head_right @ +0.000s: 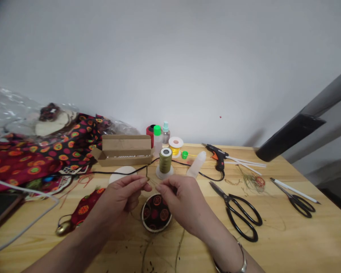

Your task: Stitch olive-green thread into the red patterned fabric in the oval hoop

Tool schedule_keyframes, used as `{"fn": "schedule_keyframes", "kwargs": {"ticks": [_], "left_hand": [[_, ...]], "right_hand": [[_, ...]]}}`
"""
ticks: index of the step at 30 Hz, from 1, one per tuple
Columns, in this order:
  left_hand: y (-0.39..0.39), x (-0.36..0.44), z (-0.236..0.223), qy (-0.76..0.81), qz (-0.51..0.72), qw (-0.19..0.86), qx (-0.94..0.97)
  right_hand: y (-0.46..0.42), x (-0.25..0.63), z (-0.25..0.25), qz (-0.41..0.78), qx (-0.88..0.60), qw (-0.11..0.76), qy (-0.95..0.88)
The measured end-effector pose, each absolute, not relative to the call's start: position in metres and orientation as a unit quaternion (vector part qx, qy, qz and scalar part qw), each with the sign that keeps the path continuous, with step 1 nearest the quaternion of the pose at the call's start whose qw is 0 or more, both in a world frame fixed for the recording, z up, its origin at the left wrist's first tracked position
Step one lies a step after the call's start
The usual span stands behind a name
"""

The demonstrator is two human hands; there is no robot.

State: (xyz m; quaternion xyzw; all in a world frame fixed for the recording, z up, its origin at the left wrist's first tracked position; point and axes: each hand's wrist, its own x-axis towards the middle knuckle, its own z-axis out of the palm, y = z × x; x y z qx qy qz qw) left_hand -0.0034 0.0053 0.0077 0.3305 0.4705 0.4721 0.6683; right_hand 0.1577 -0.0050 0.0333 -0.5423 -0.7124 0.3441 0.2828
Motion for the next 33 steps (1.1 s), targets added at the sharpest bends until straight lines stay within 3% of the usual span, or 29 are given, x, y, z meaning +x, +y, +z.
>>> {"fn": "schedule_keyframes", "kwargs": {"ticks": [4,10,14,18,23,28,33], "left_hand": [[0.005,-0.003,0.007,0.469,0.47,0.679,0.313],[0.006,-0.005,0.003,0.443,0.469,0.718,0.261],[0.007,-0.003,0.003,0.425,0.466,0.743,0.223],[0.006,-0.001,0.005,0.413,0.466,0.756,0.205],[0.003,0.001,0.008,0.41,0.45,0.762,0.22],[0.001,0.001,0.005,0.425,0.437,0.755,0.242],[-0.001,0.001,0.003,0.435,0.419,0.746,0.281]], "right_hand": [[-0.018,0.148,0.035,0.301,-0.464,0.253,-0.794],[-0.031,0.129,0.016,0.072,-0.308,0.132,-0.94],[-0.035,0.12,0.0,0.0,-0.208,0.168,-0.964],[-0.035,0.127,0.009,0.113,-0.183,0.344,-0.914],[-0.016,0.144,0.024,0.203,-0.436,0.535,-0.694],[0.006,0.142,0.012,0.536,-0.479,0.486,-0.497],[0.006,0.139,0.01,0.642,-0.436,0.475,-0.415]]}}
